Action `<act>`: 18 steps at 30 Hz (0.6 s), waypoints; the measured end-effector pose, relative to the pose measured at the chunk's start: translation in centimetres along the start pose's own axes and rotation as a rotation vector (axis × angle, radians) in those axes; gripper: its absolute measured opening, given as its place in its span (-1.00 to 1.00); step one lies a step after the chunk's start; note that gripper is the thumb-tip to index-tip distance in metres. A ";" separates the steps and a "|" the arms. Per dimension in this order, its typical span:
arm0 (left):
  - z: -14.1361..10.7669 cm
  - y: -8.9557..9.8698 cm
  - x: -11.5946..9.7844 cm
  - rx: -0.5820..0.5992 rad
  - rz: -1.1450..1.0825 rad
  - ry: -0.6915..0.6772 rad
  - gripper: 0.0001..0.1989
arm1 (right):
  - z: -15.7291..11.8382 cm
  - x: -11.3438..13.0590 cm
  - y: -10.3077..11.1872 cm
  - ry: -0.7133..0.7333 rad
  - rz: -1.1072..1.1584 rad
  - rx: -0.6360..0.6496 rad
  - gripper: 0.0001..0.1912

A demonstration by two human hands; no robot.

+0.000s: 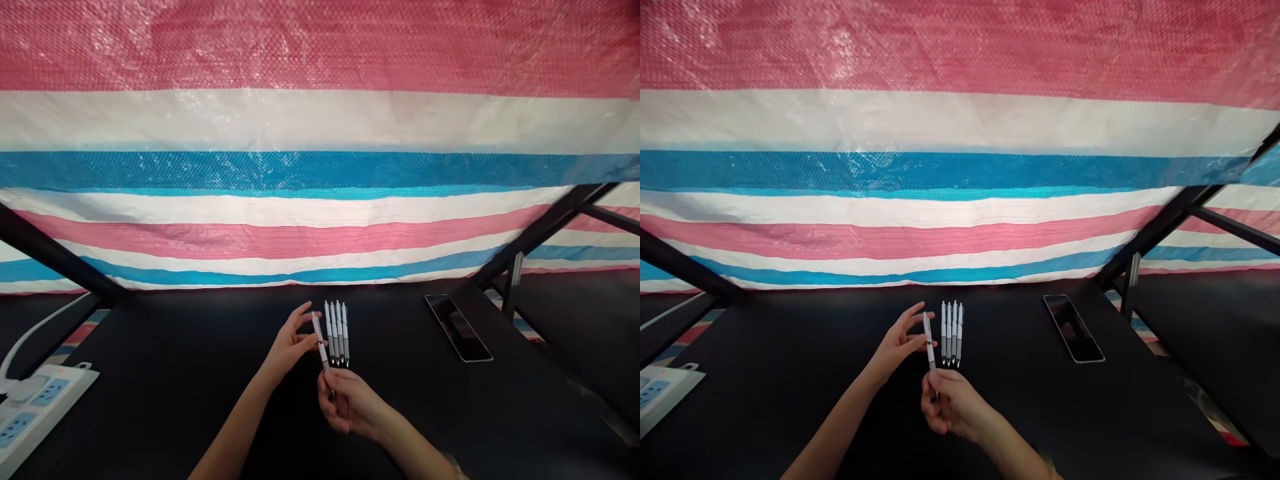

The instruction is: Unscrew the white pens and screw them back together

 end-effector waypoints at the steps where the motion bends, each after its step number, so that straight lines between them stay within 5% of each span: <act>1: 0.2 0.2 0.3 0.020 -0.073 0.075 -0.42 | -0.1 0.0 -0.2 -0.004 0.006 0.007 -0.64; 6: 0.2 0.4 0.9 0.086 -0.245 0.219 -0.69 | -0.6 0.5 -0.6 -0.102 0.033 0.064 -0.56; 18: 0.2 0.1 0.8 0.062 -0.220 0.201 -0.71 | -0.4 -0.2 -0.4 -0.019 -0.057 -0.087 -0.58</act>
Point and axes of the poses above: each hand's wrist, its own z-axis towards the middle knuckle, its own y-axis out of the back of the hand, x = y × z, the point moved 1 cm from there along z, towards the middle knuckle, and after that the axes turned 12 degrees about z, right-handed, at the moved point
